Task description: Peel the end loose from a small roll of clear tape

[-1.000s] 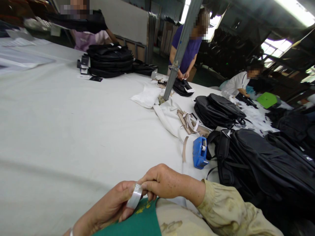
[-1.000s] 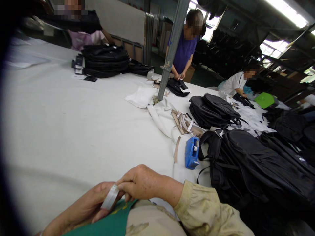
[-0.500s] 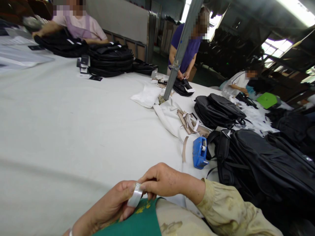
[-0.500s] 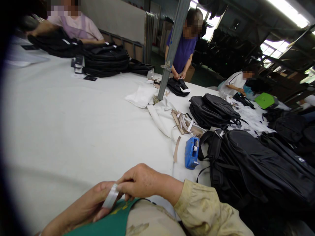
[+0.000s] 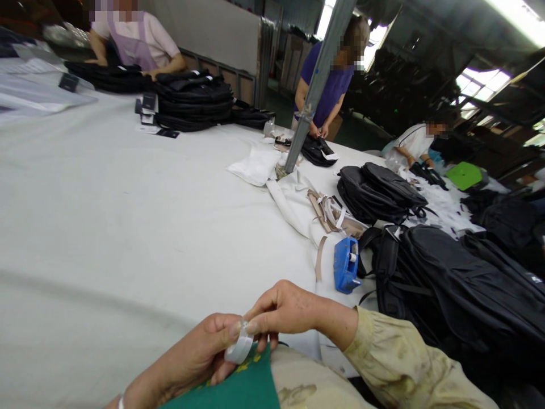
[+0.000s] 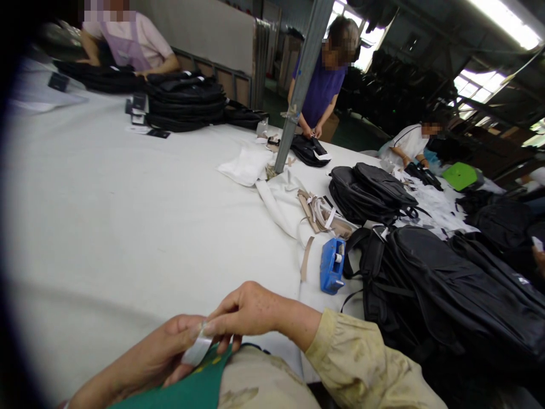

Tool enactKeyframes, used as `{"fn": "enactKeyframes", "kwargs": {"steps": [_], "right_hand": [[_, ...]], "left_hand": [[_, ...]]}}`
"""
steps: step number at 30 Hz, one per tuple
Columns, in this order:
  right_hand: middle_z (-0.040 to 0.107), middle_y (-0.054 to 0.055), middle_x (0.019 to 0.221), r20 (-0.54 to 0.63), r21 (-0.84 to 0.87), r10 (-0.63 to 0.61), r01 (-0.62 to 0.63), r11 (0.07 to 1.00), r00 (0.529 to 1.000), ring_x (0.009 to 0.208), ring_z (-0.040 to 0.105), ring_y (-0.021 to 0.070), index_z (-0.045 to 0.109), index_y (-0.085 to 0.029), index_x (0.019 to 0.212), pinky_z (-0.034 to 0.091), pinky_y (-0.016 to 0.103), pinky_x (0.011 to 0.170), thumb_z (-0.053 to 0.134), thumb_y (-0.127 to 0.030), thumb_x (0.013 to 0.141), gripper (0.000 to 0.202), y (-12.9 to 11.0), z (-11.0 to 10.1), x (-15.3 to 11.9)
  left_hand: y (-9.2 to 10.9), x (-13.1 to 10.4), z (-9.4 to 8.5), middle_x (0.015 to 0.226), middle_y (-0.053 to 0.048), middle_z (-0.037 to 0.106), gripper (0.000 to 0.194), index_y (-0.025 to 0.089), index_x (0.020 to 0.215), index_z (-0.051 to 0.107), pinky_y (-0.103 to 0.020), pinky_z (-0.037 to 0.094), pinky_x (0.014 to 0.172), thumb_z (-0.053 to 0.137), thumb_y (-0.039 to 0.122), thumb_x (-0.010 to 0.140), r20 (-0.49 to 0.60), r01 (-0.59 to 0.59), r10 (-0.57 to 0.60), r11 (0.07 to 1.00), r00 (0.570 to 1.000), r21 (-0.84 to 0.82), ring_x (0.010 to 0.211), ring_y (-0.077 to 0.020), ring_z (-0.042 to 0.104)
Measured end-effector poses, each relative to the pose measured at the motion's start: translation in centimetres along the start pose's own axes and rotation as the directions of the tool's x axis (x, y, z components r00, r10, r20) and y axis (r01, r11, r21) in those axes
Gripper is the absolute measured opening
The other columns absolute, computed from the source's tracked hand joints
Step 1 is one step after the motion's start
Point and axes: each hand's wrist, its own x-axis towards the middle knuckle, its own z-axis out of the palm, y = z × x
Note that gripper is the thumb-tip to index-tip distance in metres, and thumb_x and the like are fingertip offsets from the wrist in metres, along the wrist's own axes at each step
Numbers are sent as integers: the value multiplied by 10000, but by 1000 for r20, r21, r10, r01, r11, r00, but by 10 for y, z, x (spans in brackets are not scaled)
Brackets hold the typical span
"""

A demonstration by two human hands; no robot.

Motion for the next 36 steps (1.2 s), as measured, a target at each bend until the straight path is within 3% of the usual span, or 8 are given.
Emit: {"fn": "enactKeyframes", "kwargs": {"steps": [6,13,19,29,36], "right_hand": [[689,21,673,-59,-220,40,-52,974,997,573,650,115,759,-106,992,547,189,507,869,-430,639,492,-6,-2,-4],[688,13,664,64,-51,84,-81,995,994,543,668,109,753,-85,891,554,168,495,884,-525,577,556,-5,-4,0],[706,19,682,118,0,93,-93,996,989,551,685,114,740,-81,895,575,177,528,881,-572,549,618,2,-9,2],[706,27,661,107,64,52,-59,996,993,516,674,114,716,-77,837,572,191,508,851,-596,582,594,7,-8,3],[677,28,613,15,85,36,-37,996,999,500,644,109,688,-79,784,555,224,537,804,-631,629,585,18,-6,7]], "left_hand": [[-8,1,-5,396,46,450,612,110,770,681,-219,158,365,598,714,813,-34,57,-56,998,998,32,327,-53,247],[-2,1,1,396,47,450,585,127,735,667,-219,163,354,622,708,792,1,76,-76,995,997,57,317,-60,268],[-4,3,-4,406,35,461,586,130,704,653,-219,177,354,616,709,793,-1,102,-102,991,995,89,329,-68,295],[-8,3,-10,419,26,488,626,111,766,694,-201,194,337,662,736,735,2,82,-82,995,997,51,322,-62,311],[1,4,-5,445,32,485,642,103,774,704,-203,179,340,659,742,735,18,60,-61,997,998,46,335,-54,306]]}}
